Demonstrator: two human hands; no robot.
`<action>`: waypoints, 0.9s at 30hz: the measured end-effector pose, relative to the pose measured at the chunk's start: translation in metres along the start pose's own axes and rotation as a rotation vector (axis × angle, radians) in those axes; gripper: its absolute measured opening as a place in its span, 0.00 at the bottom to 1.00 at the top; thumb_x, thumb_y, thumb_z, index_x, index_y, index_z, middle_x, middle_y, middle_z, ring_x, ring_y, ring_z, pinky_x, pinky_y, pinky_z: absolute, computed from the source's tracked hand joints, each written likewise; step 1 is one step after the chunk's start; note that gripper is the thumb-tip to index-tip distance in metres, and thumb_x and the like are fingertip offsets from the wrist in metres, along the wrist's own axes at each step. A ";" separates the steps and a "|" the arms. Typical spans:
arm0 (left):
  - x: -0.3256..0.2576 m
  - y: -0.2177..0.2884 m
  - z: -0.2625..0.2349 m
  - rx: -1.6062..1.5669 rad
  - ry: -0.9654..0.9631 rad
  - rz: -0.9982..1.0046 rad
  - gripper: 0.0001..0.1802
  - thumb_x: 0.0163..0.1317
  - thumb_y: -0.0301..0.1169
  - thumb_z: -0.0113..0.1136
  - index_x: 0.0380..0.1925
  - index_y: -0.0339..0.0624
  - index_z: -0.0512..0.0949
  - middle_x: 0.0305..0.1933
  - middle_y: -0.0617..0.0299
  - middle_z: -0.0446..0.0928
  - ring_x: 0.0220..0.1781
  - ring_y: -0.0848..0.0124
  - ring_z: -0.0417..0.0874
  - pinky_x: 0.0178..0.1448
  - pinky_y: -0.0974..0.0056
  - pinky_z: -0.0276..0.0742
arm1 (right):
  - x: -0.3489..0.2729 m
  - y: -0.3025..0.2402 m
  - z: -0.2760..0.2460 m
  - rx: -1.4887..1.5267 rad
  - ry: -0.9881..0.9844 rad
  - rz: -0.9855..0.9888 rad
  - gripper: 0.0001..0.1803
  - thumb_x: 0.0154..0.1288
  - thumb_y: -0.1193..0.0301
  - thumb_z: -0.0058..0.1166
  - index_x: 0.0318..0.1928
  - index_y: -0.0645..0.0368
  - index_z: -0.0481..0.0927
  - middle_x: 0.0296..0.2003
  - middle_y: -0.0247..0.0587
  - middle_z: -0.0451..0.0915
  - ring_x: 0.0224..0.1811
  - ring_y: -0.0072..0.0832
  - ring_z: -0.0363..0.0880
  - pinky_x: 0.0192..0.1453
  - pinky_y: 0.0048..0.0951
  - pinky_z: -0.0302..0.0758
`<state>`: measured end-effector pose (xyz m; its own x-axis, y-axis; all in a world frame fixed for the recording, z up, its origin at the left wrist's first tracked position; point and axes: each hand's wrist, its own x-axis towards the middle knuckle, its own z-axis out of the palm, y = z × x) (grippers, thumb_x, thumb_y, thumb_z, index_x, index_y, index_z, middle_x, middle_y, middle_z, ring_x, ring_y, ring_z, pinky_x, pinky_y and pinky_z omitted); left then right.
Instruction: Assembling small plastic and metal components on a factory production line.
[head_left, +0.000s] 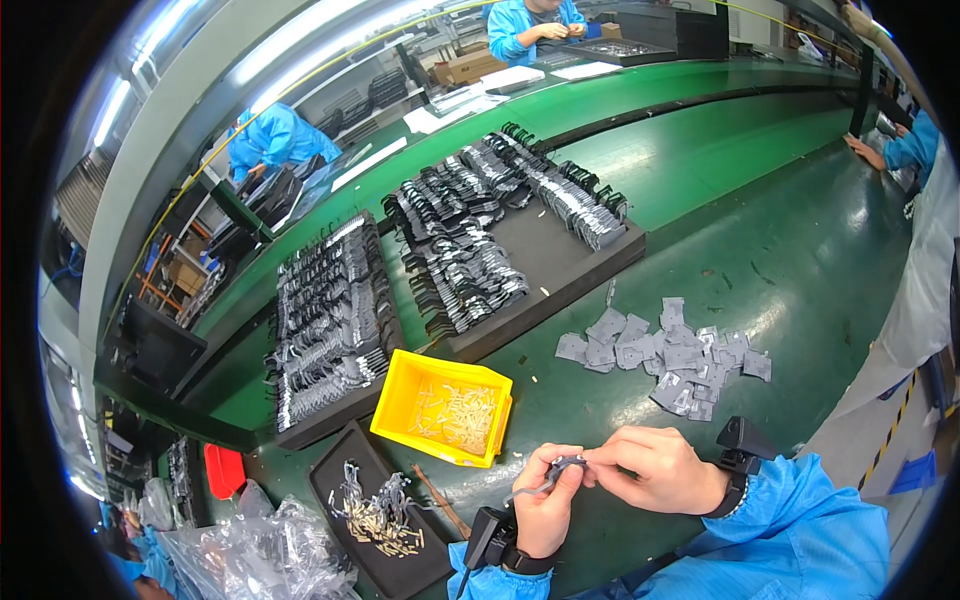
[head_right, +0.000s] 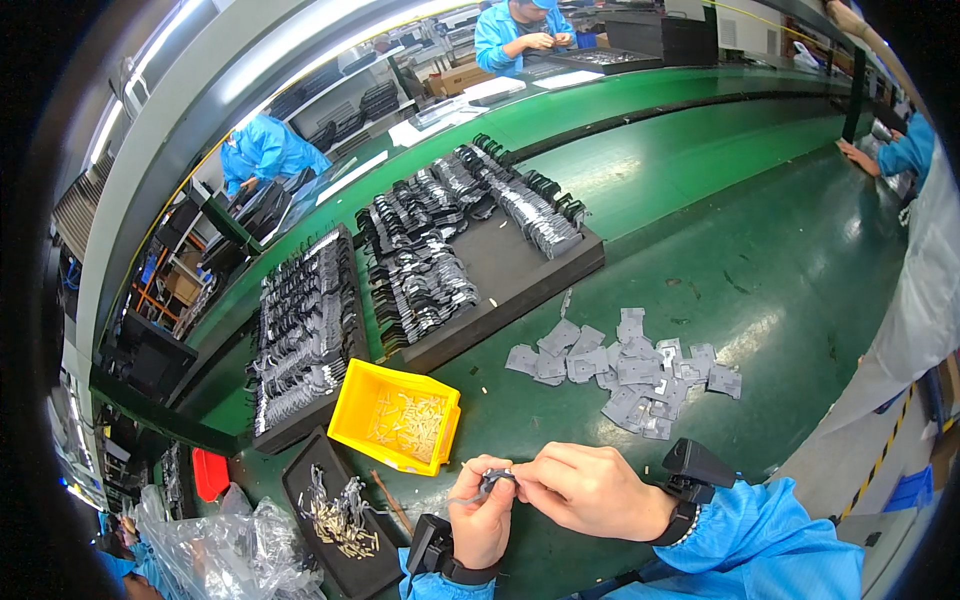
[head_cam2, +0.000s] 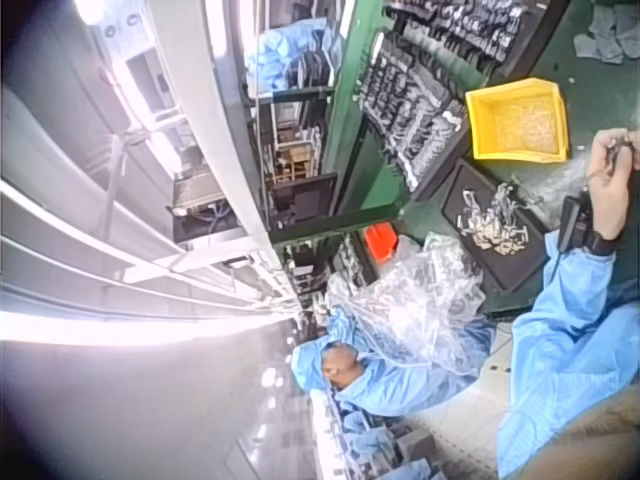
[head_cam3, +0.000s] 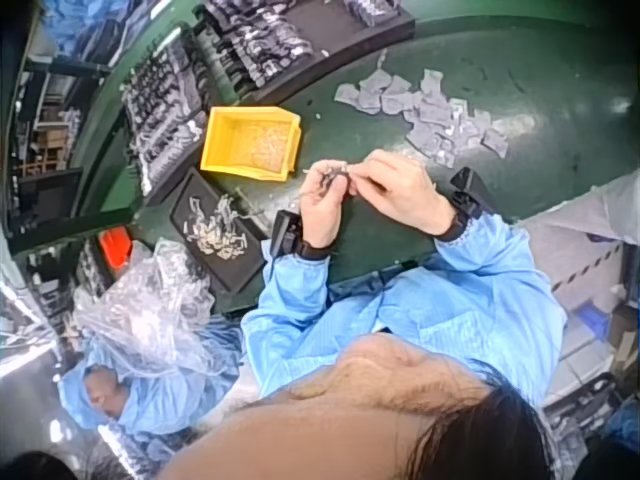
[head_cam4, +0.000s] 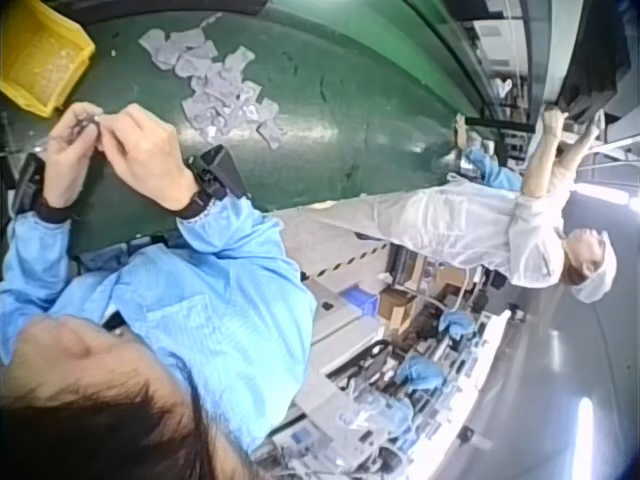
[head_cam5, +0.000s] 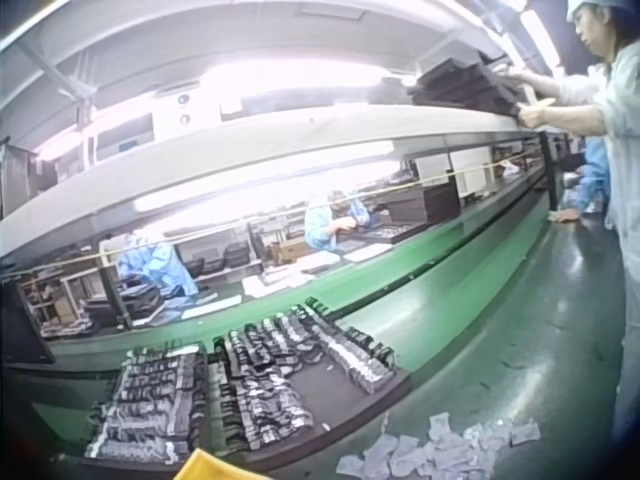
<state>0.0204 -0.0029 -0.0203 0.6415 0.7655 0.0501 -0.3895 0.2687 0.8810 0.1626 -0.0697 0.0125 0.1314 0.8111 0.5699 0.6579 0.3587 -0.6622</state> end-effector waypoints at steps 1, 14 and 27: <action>0.000 0.000 0.001 0.001 0.006 0.001 0.08 0.61 0.19 0.52 0.41 0.33 0.72 0.34 0.60 0.72 0.35 0.73 0.75 0.42 0.71 0.72 | 0.000 -0.001 0.000 0.000 0.001 0.001 0.09 0.48 0.80 0.59 0.33 0.60 0.79 0.23 0.36 0.78 0.21 0.28 0.78 0.23 0.25 0.74; 0.000 -0.002 0.001 0.124 -0.018 0.101 0.07 0.60 0.18 0.51 0.39 0.34 0.71 0.33 0.61 0.70 0.34 0.74 0.75 0.40 0.71 0.71 | 0.002 -0.004 -0.005 0.036 -0.025 0.051 0.08 0.49 0.81 0.59 0.32 0.61 0.79 0.24 0.37 0.77 0.22 0.29 0.78 0.23 0.26 0.74; -0.002 -0.002 -0.002 0.121 -0.028 0.114 0.06 0.60 0.19 0.52 0.38 0.35 0.71 0.34 0.61 0.69 0.34 0.74 0.75 0.40 0.71 0.71 | 0.000 -0.004 -0.004 0.208 -0.055 0.132 0.04 0.54 0.78 0.58 0.32 0.61 0.80 0.24 0.38 0.75 0.23 0.31 0.76 0.26 0.27 0.73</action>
<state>0.0189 -0.0041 -0.0234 0.6161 0.7702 0.1649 -0.3799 0.1072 0.9188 0.1634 -0.0728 0.0174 0.1614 0.8792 0.4482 0.4699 0.3309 -0.8184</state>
